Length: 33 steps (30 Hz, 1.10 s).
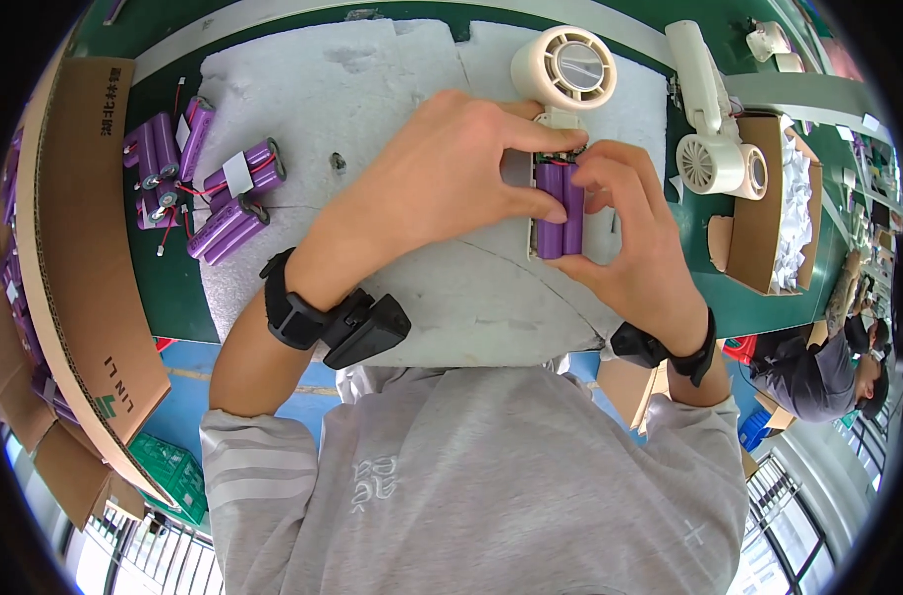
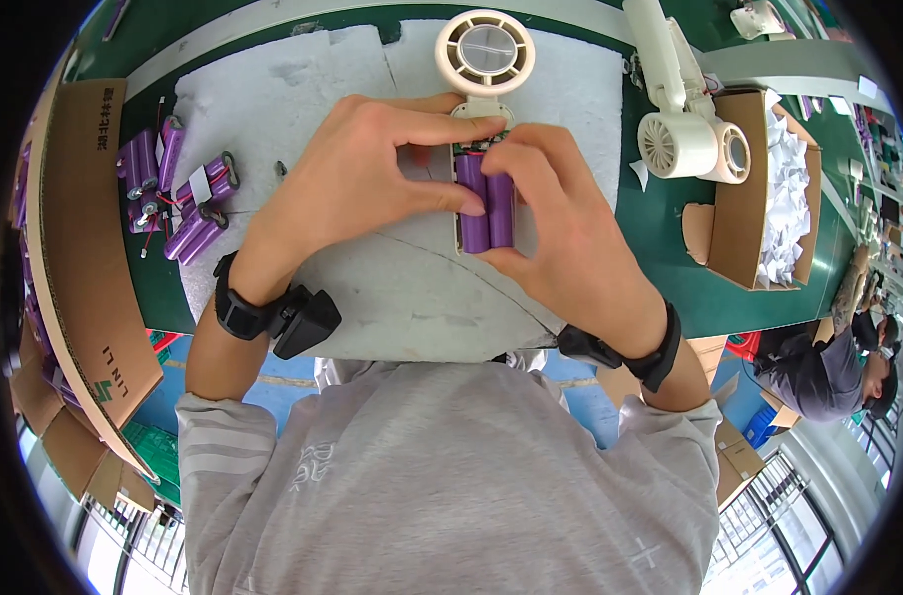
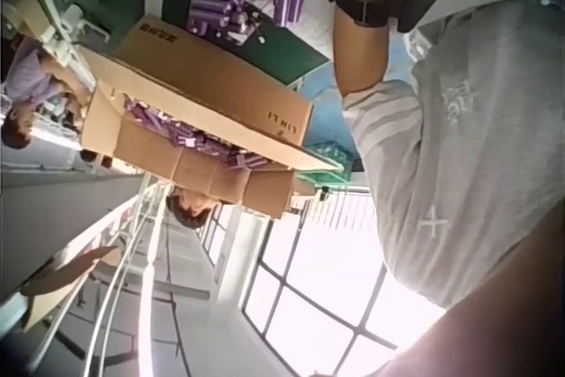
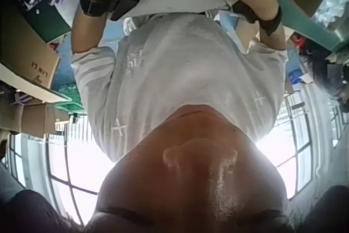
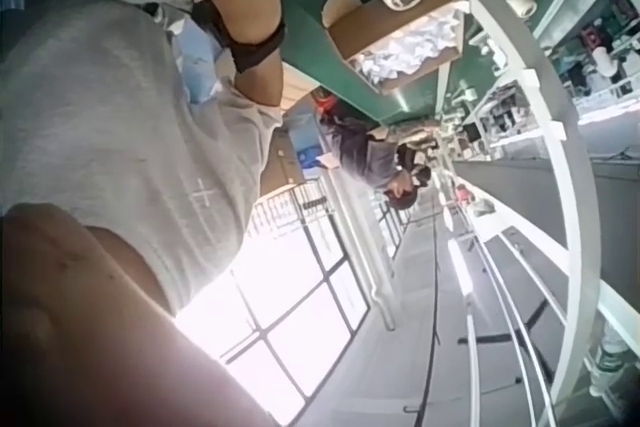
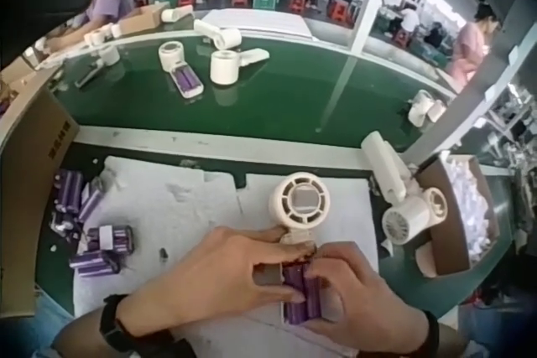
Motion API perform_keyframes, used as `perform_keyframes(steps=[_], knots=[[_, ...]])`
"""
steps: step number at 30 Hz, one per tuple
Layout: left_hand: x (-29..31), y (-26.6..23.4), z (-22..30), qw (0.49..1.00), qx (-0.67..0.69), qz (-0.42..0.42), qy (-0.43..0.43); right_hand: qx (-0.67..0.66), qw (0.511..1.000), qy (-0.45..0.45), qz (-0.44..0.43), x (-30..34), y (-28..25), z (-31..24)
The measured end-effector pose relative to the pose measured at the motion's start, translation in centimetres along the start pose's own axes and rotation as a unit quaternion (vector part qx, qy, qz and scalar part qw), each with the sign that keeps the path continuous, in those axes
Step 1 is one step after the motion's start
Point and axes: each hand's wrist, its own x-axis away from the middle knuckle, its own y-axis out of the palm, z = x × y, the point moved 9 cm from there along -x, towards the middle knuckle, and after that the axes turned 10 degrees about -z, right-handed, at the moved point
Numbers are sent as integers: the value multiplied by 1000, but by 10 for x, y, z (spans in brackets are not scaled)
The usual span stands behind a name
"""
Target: Assembling electronic components and circuit boards onto cylindrical batteries at a production workstation.
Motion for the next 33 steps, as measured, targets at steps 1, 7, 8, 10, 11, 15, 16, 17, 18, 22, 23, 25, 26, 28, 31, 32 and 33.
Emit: perform_keyframes(steps=[1, 7, 8, 10, 11, 15, 16, 17, 18, 22, 23, 25, 26, 28, 31, 32, 33], knots=[[-1, 0, -1, 1000, 0, -11, -11, 1, 1000, 0, 4, -3, 0, 0], [2, 0, -4, 998, 33, 16, -42, 51, 998, -19, -20, -6, 4, -10], [2, 1, -5, 998, 42, 4, -52, 66, 997, -24, -24, -3, 5, -10], [4, 4, -10, 996, 60, -17, -71, 78, 996, -30, -12, 1, 6, -12], [5, 4, -9, 997, 57, -11, -57, 77, 996, -31, -11, 3, 8, -13], [5, -1, -2, 997, 66, 33, 11, 76, 997, -2, 6, 1, 5, -10], [3, -10, -2, 996, 55, 76, 13, 68, 997, 17, 15, -1, 3, -7], [5, -19, 0, 992, 44, 117, 15, 129, 989, 26, 63, -11, -9, -4], [7, -21, 2, 987, 39, 154, 15, 189, 975, 41, 108, -26, -25, 4], [10, -25, -18, 990, 14, 137, -24, 260, 929, 16, 261, -68, -84, -21], [13, -25, -20, 990, 15, 140, -25, 196, 953, -38, 229, -69, -87, -34], [17, -25, -18, 990, -20, 139, -12, 186, 917, -67, 347, -26, -133, -49], [15, -23, -15, 990, -35, 140, -4, -195, 789, -266, 519, 23, -187, -10], [14, -21, -11, 990, -50, 130, -13, 235, 596, -187, 744, 109, -241, -37], [11, -17, -4, 993, -78, 91, -17, 152, 690, -92, 702, 166, -398, 104], [9, -12, -5, 994, -68, 79, -11, 317, 698, 42, 640, 160, -438, 143], [9, -9, -7, 996, -58, 70, -3, 469, 669, 173, 550, 142, -476, 188]])
